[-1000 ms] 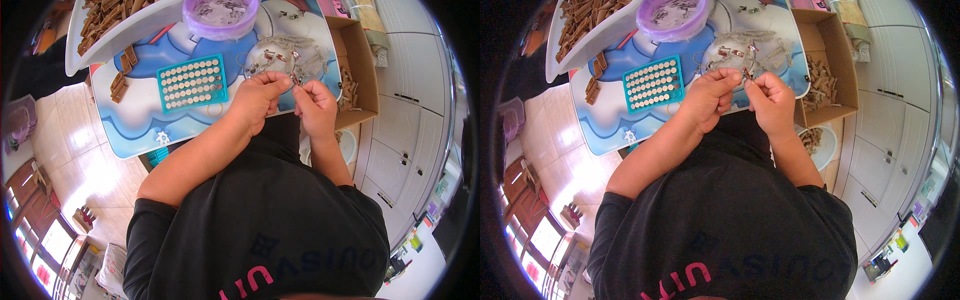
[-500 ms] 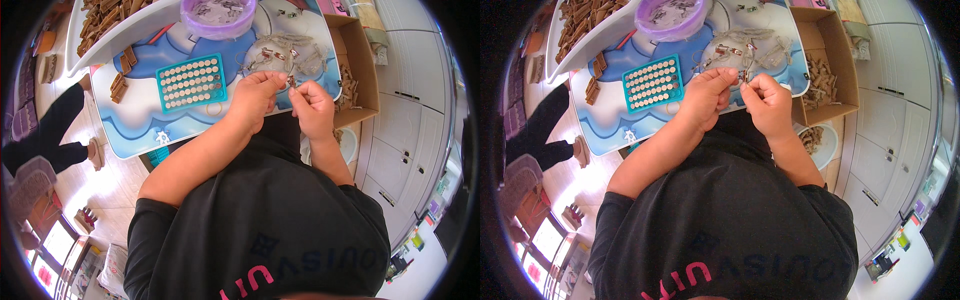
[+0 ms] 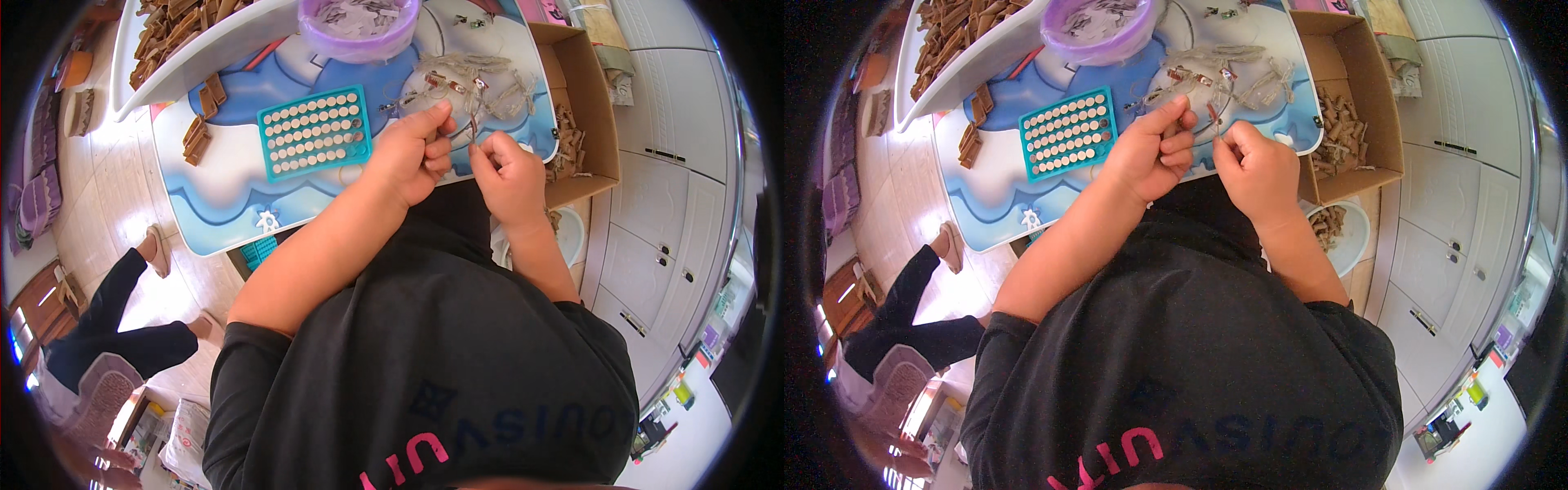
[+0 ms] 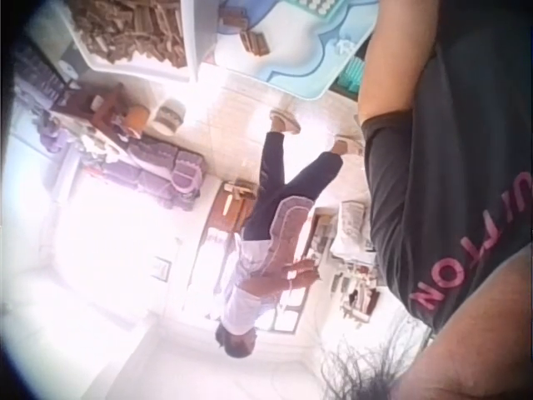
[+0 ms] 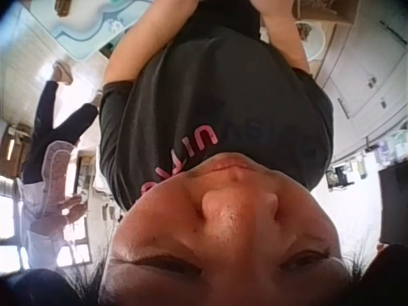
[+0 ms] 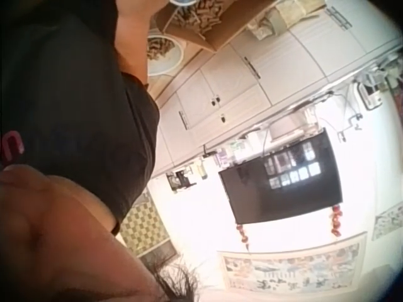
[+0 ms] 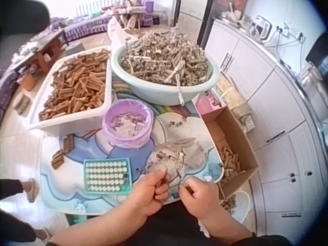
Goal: The person assembles small metal components and plastic parts by hand at a workshop table, taking them from component trays and combining them into a finished assembly.
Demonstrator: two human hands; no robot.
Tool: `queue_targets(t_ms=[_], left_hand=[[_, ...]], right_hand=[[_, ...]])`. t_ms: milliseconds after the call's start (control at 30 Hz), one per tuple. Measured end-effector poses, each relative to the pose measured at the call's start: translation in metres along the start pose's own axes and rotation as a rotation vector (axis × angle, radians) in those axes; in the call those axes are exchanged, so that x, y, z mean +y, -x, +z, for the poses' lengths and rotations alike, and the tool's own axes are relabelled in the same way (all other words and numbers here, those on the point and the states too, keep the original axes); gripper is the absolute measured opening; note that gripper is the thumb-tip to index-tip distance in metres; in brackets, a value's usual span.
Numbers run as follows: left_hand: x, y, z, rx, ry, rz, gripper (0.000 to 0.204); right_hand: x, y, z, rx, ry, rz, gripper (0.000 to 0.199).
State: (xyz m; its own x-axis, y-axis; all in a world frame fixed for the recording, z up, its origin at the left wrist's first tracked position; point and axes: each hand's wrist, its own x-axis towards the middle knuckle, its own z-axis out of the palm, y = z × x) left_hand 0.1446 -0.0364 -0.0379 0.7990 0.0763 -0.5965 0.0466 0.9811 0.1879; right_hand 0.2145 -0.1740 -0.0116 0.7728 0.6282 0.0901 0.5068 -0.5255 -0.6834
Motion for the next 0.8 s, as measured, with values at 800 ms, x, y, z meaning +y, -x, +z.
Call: queue_targets(t_ms=[800], left_hand=[[0.010, 0.096, -0.024, -0.088, -0.346, 0.199, 0.014]], right_hand=[[-0.042, 0.026, 0.018, -0.727, -1.396, 0.555, 0.015]])
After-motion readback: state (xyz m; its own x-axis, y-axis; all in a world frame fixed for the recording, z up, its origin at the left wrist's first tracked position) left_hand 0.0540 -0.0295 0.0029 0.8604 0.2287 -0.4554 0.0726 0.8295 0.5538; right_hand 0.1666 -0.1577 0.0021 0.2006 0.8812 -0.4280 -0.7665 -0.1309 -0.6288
